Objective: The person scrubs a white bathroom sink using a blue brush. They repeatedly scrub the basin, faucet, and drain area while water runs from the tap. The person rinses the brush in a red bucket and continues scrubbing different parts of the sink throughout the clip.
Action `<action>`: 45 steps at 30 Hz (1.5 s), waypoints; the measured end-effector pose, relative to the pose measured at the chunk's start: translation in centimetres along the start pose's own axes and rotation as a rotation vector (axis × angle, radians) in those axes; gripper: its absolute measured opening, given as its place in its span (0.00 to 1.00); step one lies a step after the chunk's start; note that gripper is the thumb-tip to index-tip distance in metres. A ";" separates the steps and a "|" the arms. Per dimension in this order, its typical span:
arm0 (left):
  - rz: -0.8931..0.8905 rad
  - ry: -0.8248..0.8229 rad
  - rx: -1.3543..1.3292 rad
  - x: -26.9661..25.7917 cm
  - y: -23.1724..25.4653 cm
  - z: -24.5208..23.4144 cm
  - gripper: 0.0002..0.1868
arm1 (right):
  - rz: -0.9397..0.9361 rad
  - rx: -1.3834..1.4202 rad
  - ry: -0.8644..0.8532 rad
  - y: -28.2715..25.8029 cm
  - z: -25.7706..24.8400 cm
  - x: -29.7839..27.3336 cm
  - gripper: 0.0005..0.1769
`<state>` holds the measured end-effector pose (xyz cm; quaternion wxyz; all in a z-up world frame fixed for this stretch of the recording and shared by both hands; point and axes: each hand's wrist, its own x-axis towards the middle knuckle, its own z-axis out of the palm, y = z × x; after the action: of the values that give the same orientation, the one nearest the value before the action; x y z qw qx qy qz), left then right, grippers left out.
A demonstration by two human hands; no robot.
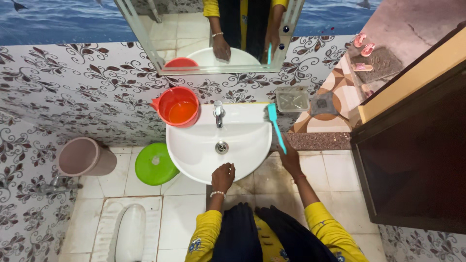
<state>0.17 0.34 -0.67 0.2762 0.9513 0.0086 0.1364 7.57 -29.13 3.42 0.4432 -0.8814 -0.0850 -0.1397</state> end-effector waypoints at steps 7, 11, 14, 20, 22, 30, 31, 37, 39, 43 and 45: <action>-0.023 0.020 -0.018 0.0 0.0 0.2 0.14 | 0.430 -0.322 -0.153 -1.6 2.0 -0.4 0.27; -0.060 -0.005 -0.040 -0.4 -0.1 0.2 0.15 | 0.283 -0.197 -0.242 -3.5 6.7 -0.9 0.29; -0.032 0.007 -0.032 -0.3 -0.1 0.2 0.15 | 0.249 -0.282 -0.315 -4.6 9.7 -1.2 0.30; -0.050 -0.039 0.003 -0.2 -0.1 0.4 0.16 | 0.321 -0.019 -0.141 -1.7 6.6 -1.1 0.30; -0.056 -0.057 0.005 -0.1 0.0 0.5 0.16 | 0.255 -0.058 -0.057 0.0 3.8 -1.4 0.29; -0.103 -0.127 0.011 0.2 0.1 0.3 0.16 | 0.181 -0.008 -0.169 -1.3 6.3 -0.4 0.28; -0.107 -0.114 0.005 0.1 0.1 0.2 0.16 | 0.340 -0.033 -0.275 -2.3 7.7 -0.3 0.28; -0.128 -0.123 0.007 0.0 0.2 0.0 0.16 | 0.303 -0.026 -0.350 -6.4 11.9 -0.8 0.31; -0.106 -0.078 -0.023 0.0 0.2 0.0 0.15 | 0.239 0.031 -0.266 -6.4 11.3 -0.9 0.28; -0.099 -0.108 -0.001 -0.1 0.3 -0.1 0.15 | 0.630 -0.169 -0.469 -4.1 7.8 -0.5 0.29; -0.110 -0.115 -0.016 0.1 0.3 -0.2 0.15 | 0.403 -0.078 -0.217 -2.6 5.5 -1.0 0.28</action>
<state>0.16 0.17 -0.31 0.2908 0.9535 0.0437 0.0660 6.86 -23.16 1.95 0.4162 -0.9068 0.0511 0.0440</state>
